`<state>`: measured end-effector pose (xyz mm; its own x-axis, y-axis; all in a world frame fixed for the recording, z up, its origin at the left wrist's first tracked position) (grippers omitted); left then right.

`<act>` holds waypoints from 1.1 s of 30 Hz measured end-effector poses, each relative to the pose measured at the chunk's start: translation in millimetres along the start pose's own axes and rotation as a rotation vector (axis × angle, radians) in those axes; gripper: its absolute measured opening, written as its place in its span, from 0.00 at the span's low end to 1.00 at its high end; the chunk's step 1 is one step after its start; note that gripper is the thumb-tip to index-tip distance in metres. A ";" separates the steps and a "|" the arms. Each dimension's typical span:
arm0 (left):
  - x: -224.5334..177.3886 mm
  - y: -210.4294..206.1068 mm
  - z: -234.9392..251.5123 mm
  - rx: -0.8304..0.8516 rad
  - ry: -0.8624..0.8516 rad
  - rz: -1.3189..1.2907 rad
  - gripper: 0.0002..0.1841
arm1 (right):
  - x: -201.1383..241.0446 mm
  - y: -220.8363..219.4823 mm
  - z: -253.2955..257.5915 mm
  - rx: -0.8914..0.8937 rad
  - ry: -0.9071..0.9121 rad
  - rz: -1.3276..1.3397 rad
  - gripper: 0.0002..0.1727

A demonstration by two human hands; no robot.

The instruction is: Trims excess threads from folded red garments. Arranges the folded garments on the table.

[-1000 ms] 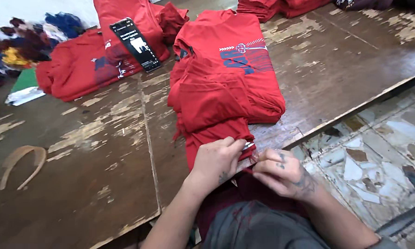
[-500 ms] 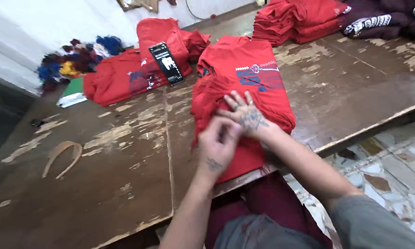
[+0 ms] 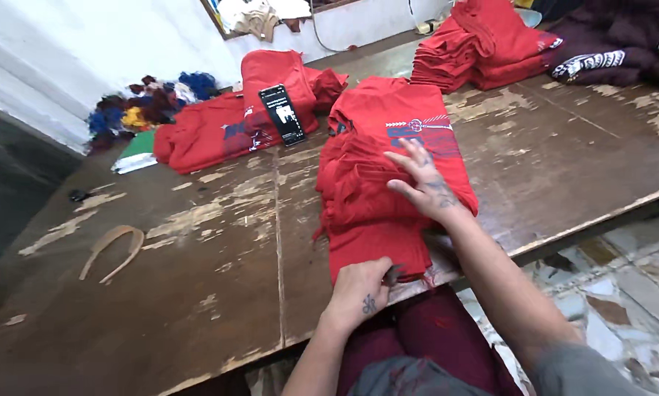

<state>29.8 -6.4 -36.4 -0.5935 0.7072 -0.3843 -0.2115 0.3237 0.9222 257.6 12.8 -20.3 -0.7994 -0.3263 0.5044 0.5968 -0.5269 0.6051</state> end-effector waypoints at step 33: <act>-8.0 -34.9 31.6 -0.209 -0.105 -0.899 0.19 | 41.8 19.1 -145.6 0.159 -0.043 -0.085 0.21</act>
Point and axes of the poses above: each hand's wrist, its own z-axis towards the middle knuckle, its own y-axis out of the back of the hand, x = y × z, the point moved 3 cm from there along z, towards the middle knuckle, and after that the axes turned 4 degrees about y, right-handed, at the moved point
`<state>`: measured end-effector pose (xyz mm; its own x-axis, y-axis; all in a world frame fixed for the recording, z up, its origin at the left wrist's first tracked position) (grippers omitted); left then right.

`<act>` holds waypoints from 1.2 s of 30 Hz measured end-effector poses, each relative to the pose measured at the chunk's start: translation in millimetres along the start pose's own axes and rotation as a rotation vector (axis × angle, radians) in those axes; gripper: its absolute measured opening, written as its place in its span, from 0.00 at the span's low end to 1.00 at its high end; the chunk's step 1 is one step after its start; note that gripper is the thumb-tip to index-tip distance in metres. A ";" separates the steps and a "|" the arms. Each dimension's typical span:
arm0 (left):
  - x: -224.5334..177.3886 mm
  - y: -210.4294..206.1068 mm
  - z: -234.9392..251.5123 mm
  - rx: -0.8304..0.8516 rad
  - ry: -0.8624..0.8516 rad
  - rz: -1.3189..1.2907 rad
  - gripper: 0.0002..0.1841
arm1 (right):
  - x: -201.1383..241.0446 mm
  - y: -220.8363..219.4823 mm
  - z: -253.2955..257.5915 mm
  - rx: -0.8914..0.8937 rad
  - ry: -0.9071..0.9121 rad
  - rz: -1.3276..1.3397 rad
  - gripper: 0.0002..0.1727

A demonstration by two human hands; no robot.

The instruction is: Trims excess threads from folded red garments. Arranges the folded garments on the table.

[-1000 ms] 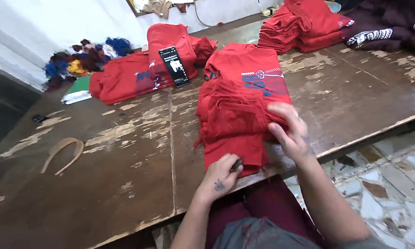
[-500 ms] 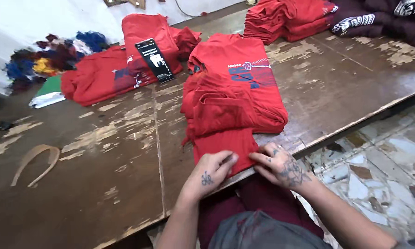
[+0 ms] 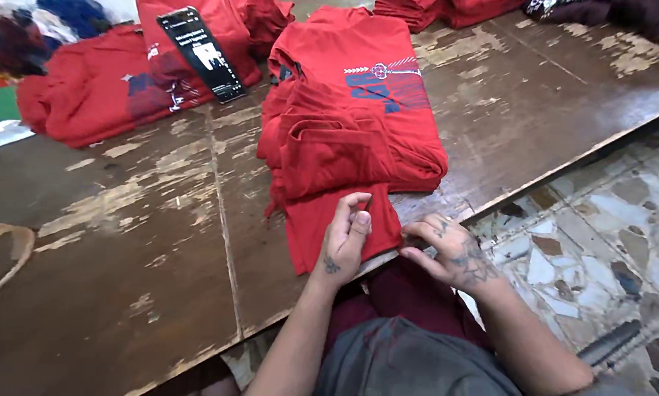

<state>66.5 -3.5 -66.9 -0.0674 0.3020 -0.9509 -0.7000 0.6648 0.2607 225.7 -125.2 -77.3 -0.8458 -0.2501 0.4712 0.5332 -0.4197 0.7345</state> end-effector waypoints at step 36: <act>-19.7 15.4 -26.7 0.185 -0.085 0.909 0.17 | -7.6 4.6 -17.7 -0.044 0.084 0.312 0.32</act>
Point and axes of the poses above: each hand's wrist, its own z-axis towards the middle knuckle, its own y-axis out of the back of the hand, x = y × z, the point moved 3 cm from there along z, towards the middle knuckle, and after that the axes turned 4 degrees about y, right-handed, at the moved point
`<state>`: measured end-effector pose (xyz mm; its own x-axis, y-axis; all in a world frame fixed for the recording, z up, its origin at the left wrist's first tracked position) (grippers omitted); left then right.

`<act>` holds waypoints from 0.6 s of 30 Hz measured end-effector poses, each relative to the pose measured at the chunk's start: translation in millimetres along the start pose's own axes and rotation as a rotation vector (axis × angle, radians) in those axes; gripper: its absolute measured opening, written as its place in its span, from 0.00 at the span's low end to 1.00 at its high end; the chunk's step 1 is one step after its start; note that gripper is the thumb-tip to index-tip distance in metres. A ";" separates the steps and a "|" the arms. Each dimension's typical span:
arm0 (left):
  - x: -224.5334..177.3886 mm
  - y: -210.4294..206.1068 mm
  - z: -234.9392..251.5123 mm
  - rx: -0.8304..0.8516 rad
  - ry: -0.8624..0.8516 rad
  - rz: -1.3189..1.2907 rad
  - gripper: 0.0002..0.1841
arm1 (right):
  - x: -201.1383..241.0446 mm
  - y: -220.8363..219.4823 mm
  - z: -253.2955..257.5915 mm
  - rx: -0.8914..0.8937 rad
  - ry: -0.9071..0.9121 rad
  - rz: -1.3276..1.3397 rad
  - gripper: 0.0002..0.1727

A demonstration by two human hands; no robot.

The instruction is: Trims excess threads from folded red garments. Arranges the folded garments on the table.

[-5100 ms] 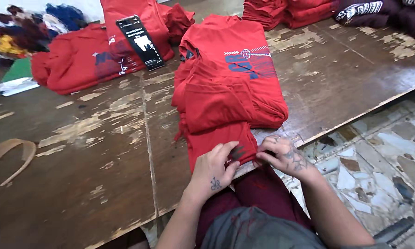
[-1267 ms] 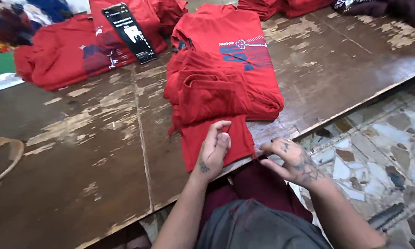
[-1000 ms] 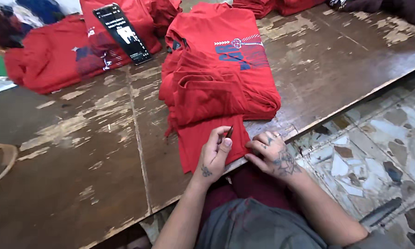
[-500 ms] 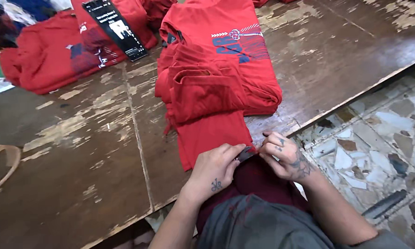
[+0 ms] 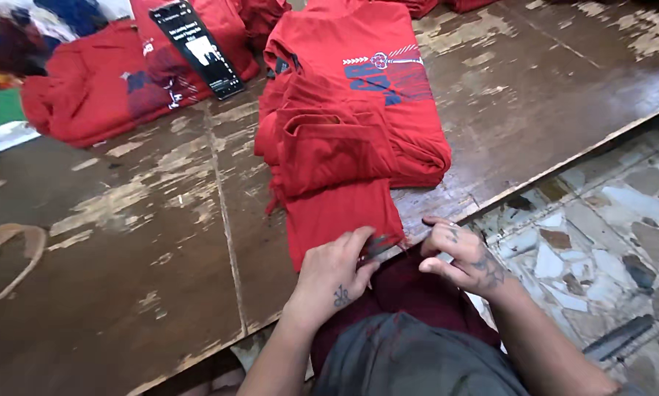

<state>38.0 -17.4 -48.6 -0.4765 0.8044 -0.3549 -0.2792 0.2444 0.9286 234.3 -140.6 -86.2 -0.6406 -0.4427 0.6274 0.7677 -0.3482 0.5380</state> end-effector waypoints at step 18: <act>13.3 -21.4 45.2 -0.079 0.384 -1.043 0.13 | -12.1 -21.8 31.1 -0.001 0.001 -0.309 0.12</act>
Point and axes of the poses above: each hand's wrist, its own z-axis towards the middle knuckle, its own y-axis out of the back of the hand, x = y × z, the point moved 3 cm from there along z, towards the middle knuckle, and after that the axes turned 4 degrees about y, right-handed, at the moved point
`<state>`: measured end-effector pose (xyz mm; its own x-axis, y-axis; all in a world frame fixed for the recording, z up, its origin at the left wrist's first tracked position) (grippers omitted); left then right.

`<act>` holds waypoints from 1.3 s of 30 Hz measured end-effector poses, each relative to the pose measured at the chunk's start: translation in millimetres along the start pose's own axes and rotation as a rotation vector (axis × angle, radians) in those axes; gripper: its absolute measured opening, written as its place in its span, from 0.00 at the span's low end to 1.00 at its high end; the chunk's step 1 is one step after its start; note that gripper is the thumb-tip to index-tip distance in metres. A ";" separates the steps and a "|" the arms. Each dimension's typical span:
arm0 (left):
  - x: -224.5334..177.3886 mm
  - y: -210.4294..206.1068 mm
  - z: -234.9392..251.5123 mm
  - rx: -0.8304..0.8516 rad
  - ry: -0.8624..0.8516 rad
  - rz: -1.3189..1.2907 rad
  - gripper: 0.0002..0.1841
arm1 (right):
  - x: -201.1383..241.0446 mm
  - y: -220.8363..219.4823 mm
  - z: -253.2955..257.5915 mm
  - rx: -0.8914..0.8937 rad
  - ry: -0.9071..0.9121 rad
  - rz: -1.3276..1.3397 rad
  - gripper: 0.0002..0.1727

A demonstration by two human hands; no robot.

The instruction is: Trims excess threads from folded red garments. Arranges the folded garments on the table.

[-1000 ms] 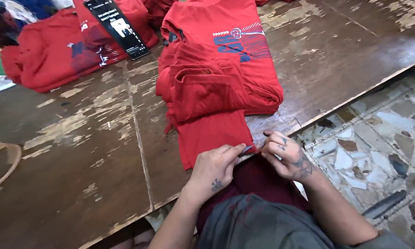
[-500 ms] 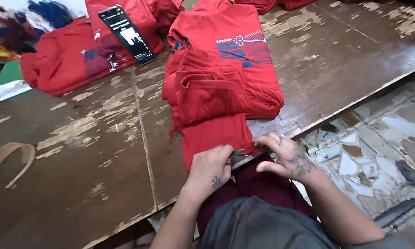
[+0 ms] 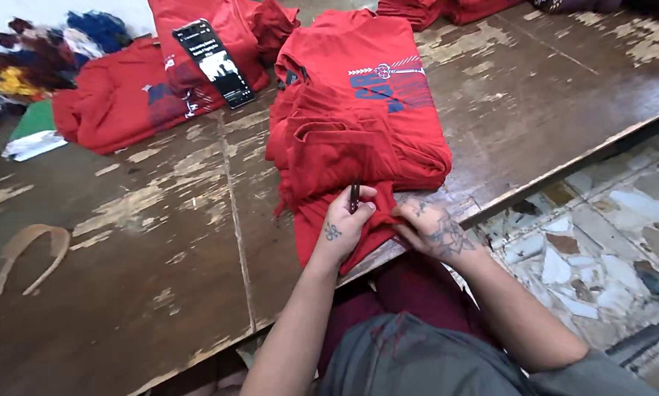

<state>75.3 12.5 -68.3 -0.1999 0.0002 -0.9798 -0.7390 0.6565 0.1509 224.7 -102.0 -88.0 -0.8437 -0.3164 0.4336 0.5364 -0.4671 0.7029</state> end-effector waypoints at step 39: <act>-59.2 -19.4 -45.8 0.186 -0.754 1.195 0.13 | 22.7 40.0 -23.6 -0.115 -0.016 -0.074 0.12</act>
<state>72.1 -34.7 -7.2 -0.2045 0.9713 -0.1211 -0.2669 0.0637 0.9616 227.5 -147.3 -63.4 -0.8806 -0.2652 0.3927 0.4711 -0.5806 0.6640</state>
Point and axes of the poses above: each hand's wrist, its own z-axis towards the middle knuckle, its own y-axis out of the back of the hand, x = y × z, the point moved 3 cm from there along z, towards the middle knuckle, and after that the axes turned 4 degrees about y, right-handed, at the moved point
